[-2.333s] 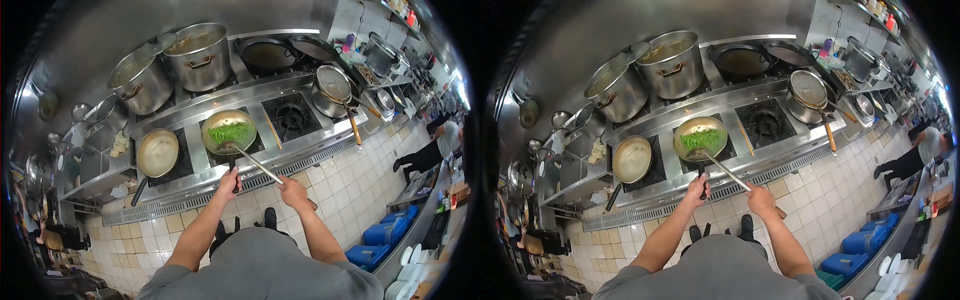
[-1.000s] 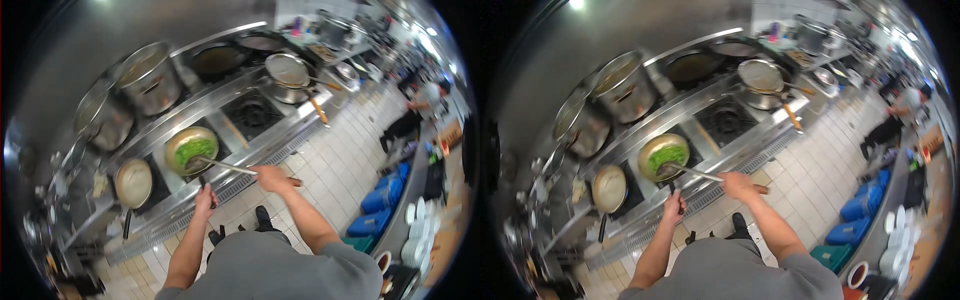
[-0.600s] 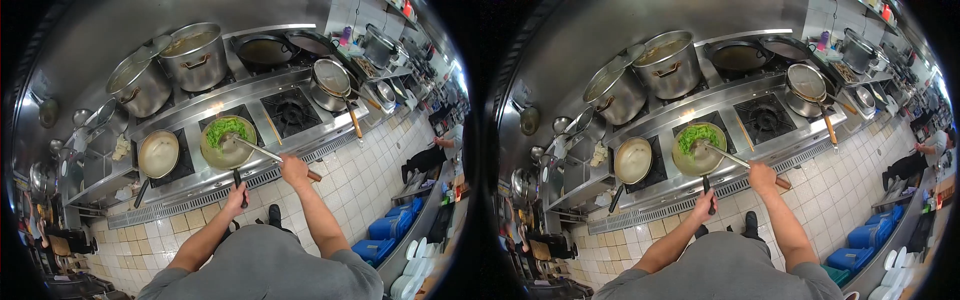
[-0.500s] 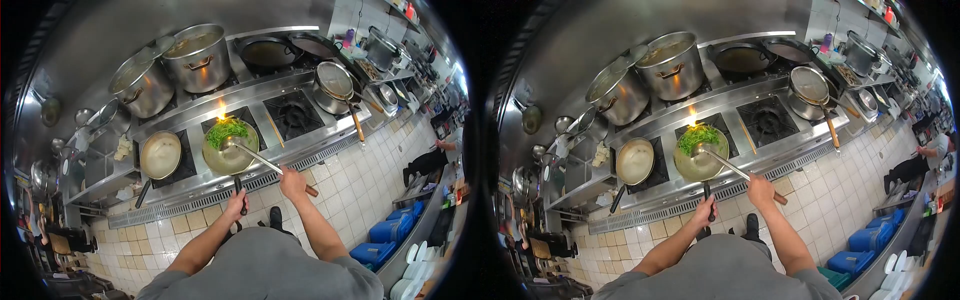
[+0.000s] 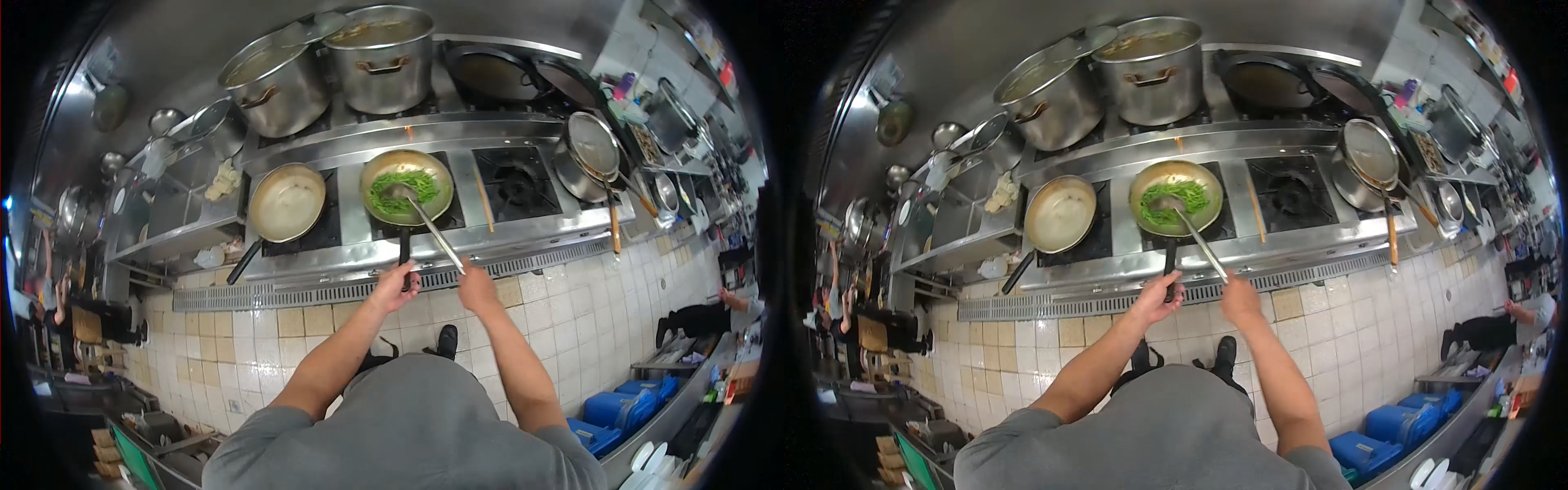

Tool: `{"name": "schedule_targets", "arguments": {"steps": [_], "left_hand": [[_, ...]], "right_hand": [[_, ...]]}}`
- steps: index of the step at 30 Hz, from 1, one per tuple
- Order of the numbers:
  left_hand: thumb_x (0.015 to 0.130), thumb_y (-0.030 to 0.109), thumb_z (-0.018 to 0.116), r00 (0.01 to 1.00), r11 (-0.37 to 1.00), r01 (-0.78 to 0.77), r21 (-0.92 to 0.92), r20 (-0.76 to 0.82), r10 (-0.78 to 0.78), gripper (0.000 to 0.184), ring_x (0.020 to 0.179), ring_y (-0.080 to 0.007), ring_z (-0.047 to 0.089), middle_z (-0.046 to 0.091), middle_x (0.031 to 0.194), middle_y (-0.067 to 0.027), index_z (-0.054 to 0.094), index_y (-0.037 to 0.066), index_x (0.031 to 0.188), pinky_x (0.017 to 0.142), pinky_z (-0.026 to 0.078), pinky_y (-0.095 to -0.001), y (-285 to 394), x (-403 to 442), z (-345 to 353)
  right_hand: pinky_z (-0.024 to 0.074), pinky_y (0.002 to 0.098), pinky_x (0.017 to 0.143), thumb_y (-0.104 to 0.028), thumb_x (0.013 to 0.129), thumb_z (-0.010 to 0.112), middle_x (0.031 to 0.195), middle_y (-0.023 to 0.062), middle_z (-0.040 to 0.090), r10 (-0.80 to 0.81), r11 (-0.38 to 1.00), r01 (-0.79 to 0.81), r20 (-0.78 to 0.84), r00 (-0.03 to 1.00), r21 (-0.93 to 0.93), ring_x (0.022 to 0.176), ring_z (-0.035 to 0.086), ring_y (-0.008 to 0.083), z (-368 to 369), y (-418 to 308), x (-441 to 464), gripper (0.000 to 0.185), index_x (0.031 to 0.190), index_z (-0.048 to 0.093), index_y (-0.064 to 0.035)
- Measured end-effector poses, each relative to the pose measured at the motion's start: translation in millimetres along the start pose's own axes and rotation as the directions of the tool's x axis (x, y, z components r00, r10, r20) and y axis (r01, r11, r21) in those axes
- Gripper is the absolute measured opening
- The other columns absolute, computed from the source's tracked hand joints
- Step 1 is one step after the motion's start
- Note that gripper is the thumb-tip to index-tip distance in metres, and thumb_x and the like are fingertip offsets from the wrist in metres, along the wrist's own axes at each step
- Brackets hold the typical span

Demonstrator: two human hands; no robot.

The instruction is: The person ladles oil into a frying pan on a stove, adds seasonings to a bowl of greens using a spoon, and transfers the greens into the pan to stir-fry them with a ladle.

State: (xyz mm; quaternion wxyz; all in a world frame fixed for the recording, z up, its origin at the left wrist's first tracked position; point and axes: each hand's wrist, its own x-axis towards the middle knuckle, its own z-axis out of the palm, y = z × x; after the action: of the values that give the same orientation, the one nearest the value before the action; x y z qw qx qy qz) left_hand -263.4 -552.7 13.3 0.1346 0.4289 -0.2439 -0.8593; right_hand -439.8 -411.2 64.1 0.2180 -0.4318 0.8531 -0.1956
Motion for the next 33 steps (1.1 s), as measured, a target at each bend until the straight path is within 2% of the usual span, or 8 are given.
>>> {"name": "schedule_targets", "arguments": {"steps": [5,8,11,20,24,27,29,33], "left_hand": [[0.1,0.03,0.06,0.999,0.999,-0.044,0.029,0.003,0.044,0.018,0.059,-0.0131,0.053,0.056,0.076,-0.0007,0.053,0.013,0.102,0.049,0.042,-0.0282,-1,-18,-12],[0.101,0.029,0.06,0.999,0.997,-0.042,0.062,-0.016,0.044,0.018,0.056,-0.0107,0.049,0.055,0.074,-0.0001,0.053,0.013,0.102,0.047,0.038,-0.0272,-1,-19,-13],[0.1,0.029,0.061,0.999,0.998,-0.044,0.05,0.031,0.043,0.018,0.054,-0.0109,0.047,0.054,0.075,-0.0002,0.052,0.014,0.102,0.046,0.038,-0.0268,-3,-19,-13],[0.102,0.034,0.056,0.996,0.974,-0.079,0.214,0.047,0.07,0.027,0.048,-0.0165,0.05,0.054,0.075,-0.0045,0.046,0.01,0.111,0.04,0.041,-0.034,28,8,4],[0.102,0.035,0.057,0.997,0.985,-0.074,0.154,-0.019,0.078,0.029,0.046,-0.0188,0.05,0.054,0.072,-0.0045,0.044,0.01,0.108,0.038,0.039,-0.0352,22,6,21],[0.101,0.036,0.058,1.0,0.992,-0.01,0.123,-0.003,0.01,0.028,0.045,-0.0184,0.049,0.051,0.067,-0.0027,0.045,0.012,0.105,0.036,0.037,-0.0348,14,-47,19],[0.1,0.036,0.06,1.0,0.99,-0.016,0.138,0.013,0.015,0.027,0.044,-0.0169,0.047,0.05,0.065,-0.002,0.045,0.013,0.103,0.036,0.037,-0.0338,18,-60,20],[0.101,0.035,0.059,1.0,0.989,-0.02,0.146,0.02,0.017,0.026,0.042,-0.0161,0.047,0.05,0.064,-0.0015,0.044,0.015,0.1,0.037,0.038,-0.0329,15,-25,13]], "right_hand": [[0.0519,0.0528,0.087,-0.013,0.089,0.058,0.101,0.0252,0.069,-0.078,0.994,0.079,0.025,0.997,-0.074,0.096,0.066,0.0444,-43,40,-8,0.049,0.138,0.055,-0.0045],[0.0525,0.053,0.086,-0.011,0.089,0.056,0.101,0.025,0.068,0.086,0.972,-0.072,0.05,0.995,-0.221,0.095,0.066,0.0434,-38,-4,9,0.05,0.139,0.053,-0.005],[0.0524,0.0538,0.084,-0.011,0.09,0.06,0.1,0.0255,0.069,-0.069,0.969,0.052,-0.063,0.996,-0.24,0.097,0.066,0.0445,2,-10,19,0.045,0.135,0.056,-0.0091],[0.0527,0.0521,0.087,-0.011,0.089,0.059,0.102,0.0248,0.07,0.133,0.958,-0.132,-0.013,0.991,-0.254,0.099,0.066,0.0436,-36,-3,16,0.039,0.127,0.061,-0.008],[0.0523,0.0499,0.09,-0.013,0.088,0.063,0.106,0.0226,0.07,0.079,0.995,-0.083,-0.059,0.995,-0.058,0.101,0.066,0.0436,-75,2,3,0.039,0.126,0.063,-0.0065],[0.0519,0.0485,0.09,-0.012,0.087,0.064,0.107,0.0221,0.07,-0.197,0.967,0.203,-0.058,0.979,0.153,0.102,0.065,0.0426,-131,50,-14,0.035,0.122,0.067,-0.0095],[0.0516,0.0482,0.091,-0.015,0.088,0.064,0.107,0.0211,0.071,-0.035,0.998,0.019,0.319,0.947,0.053,0.102,0.065,0.0422,-168,46,-15,0.03,0.117,0.07,-0.0113],[0.0531,0.0498,0.087,-0.021,0.09,0.062,0.104,0.0183,0.072,-0.053,0.979,0.067,0.081,0.995,-0.19,0.099,0.067,0.0411,-116,26,12,0.034,0.122,0.067,-0.0148]]}}
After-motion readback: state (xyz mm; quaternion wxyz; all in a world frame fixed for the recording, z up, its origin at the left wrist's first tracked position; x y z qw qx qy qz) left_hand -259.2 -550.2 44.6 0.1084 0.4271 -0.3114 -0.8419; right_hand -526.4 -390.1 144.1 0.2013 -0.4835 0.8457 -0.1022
